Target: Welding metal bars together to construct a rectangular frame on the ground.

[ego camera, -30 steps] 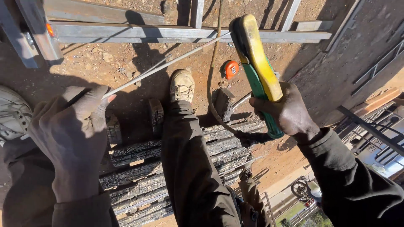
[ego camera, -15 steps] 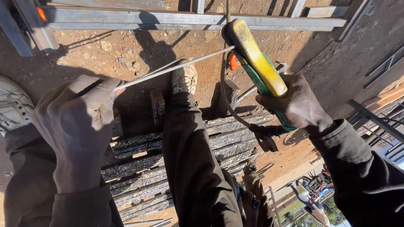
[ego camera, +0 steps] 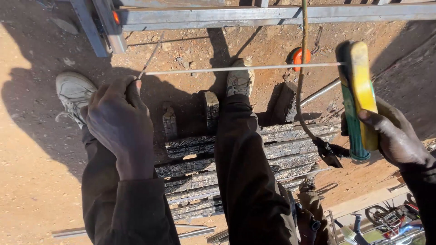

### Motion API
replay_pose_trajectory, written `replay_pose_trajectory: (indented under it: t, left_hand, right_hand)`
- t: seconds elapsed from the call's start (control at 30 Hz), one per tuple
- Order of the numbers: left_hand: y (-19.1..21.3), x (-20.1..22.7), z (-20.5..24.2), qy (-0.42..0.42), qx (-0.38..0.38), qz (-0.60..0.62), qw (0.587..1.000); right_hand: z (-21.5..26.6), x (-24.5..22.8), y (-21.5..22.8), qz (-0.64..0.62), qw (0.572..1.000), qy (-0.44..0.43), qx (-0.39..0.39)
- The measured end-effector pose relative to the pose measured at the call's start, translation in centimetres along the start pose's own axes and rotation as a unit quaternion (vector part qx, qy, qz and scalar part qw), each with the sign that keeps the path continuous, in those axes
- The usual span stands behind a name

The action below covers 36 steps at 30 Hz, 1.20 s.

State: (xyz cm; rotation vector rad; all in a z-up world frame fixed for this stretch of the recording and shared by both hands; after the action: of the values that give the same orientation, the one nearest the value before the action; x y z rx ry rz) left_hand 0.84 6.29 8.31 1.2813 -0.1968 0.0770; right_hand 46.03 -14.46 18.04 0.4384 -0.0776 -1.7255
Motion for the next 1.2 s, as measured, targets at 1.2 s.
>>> replay_pose_trajectory:
  t: [1.2]
  left_hand:
    - [-4.5, 1.2, 2.1, 0.448, -0.034, 0.490, 0.747]
  right_hand:
    - [3.1, 1.9, -26.3, 0.079, 0.956, 0.234, 0.160]
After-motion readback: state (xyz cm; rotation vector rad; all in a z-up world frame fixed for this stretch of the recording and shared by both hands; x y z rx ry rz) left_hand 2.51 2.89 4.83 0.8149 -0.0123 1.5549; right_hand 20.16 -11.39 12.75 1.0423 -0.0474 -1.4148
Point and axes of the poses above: each hand's wrist, its own z-axis away from the middle knuckle, its own y-axis out of the back of the hand, x = y × z, the point moved 3 cm from there along -z, towards the middle knuckle, and after that the axes turned 6 degrees about -z, right-handed, at the moved point
